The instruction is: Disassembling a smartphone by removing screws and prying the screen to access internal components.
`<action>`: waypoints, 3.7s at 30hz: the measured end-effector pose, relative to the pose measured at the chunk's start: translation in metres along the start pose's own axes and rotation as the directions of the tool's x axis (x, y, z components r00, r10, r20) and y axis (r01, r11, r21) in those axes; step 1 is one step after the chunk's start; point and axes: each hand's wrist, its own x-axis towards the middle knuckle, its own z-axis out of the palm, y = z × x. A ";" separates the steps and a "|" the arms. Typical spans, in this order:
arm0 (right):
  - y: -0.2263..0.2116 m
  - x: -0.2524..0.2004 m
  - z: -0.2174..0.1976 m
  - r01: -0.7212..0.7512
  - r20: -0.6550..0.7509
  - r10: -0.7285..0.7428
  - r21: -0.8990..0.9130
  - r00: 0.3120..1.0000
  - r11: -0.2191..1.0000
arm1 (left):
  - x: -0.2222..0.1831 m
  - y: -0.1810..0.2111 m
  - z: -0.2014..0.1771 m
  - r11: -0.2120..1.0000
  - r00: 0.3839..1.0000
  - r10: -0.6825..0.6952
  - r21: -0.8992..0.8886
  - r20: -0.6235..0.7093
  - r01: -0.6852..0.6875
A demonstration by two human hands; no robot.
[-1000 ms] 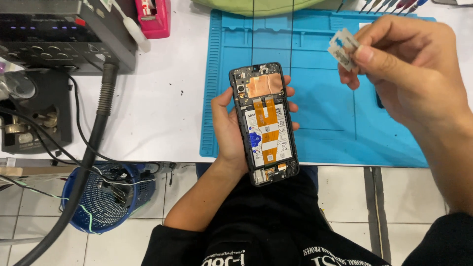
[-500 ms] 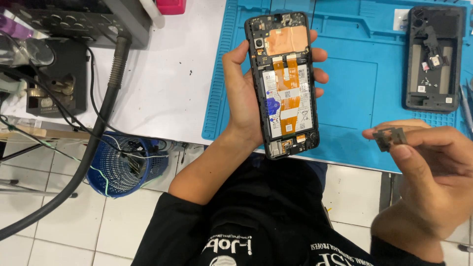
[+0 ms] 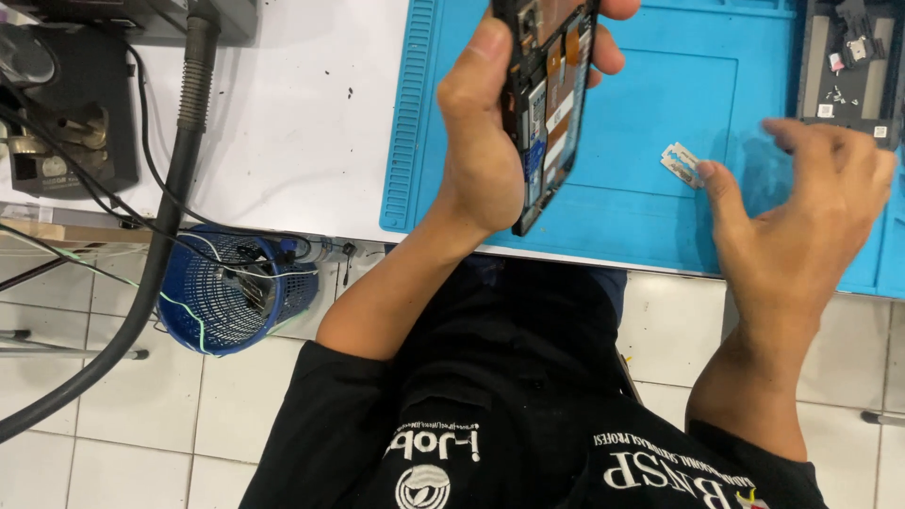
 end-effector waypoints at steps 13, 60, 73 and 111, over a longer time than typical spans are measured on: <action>-0.101 0.002 0.013 0.311 -0.303 -0.218 0.302 0.928 0.901 | 0.011 0.004 0.026 0.608 0.999 0.053 0.793 0.014 -0.043; -0.073 0.018 -0.028 -0.447 0.446 0.127 0.750 0.886 0.487 | 0.003 -0.003 -0.005 0.809 0.788 -0.539 -0.444 -0.298 0.385; 0.019 -0.041 -0.010 -0.375 0.098 0.378 0.498 0.921 0.782 | -0.001 -0.008 -0.030 0.956 0.835 -0.230 -0.276 -0.499 0.098; -0.031 0.014 -0.031 -0.318 0.007 0.362 0.493 0.932 0.810 | -0.014 -0.023 0.031 0.844 0.922 -0.369 -0.458 -0.114 0.281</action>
